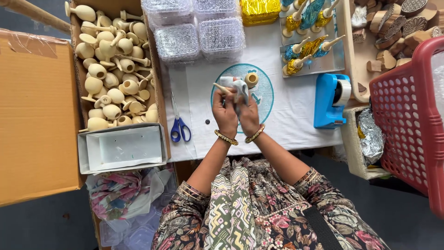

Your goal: The person wraps small wooden figurines with gold and silver foil. They use a tape dispenser to secure the foil around the figurines and place the finished items into a clear plastic tray.

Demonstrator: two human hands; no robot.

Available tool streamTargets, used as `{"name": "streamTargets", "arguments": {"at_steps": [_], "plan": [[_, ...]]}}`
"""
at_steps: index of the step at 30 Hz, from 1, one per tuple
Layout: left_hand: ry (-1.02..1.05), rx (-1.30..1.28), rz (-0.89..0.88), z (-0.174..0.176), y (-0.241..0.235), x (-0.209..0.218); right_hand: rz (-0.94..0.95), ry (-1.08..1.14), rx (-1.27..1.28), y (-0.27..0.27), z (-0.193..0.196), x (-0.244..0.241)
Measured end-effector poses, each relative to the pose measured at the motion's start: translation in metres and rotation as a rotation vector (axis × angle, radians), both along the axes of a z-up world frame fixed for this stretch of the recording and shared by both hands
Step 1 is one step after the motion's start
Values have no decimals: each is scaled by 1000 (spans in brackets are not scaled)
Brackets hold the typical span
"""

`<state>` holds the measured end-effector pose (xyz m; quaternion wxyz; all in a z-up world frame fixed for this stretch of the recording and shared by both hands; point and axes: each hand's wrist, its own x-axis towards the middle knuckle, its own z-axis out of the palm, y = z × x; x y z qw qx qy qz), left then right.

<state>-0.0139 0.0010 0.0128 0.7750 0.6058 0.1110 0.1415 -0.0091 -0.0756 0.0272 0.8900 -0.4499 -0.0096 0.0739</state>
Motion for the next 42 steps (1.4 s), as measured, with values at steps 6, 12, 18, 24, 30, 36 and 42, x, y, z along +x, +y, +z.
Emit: {"name": "streamTargets", "arguments": {"at_steps": [6, 12, 18, 24, 30, 36, 42], "plan": [[-199, 35, 61, 19, 26, 21, 147, 289, -45, 4, -80, -22], [61, 315, 54, -2, 51, 43, 93, 260, -697, -68, -221, 5], [121, 600, -111, -58, 44, 57, -10, 218, -963, -144, -225, 41], [123, 903, -186, -116, 27, 83, -152, 553, -1386, -151, -130, 41], [174, 881, -202, -103, 24, 78, -371, 228, -1333, -173, -157, 33], [112, 945, -243, -139, 31, 72, -485, 33, -1558, -141, -108, 6], [126, 813, -293, -122, 49, 59, -312, -104, -1574, -123, -115, -17]]}}
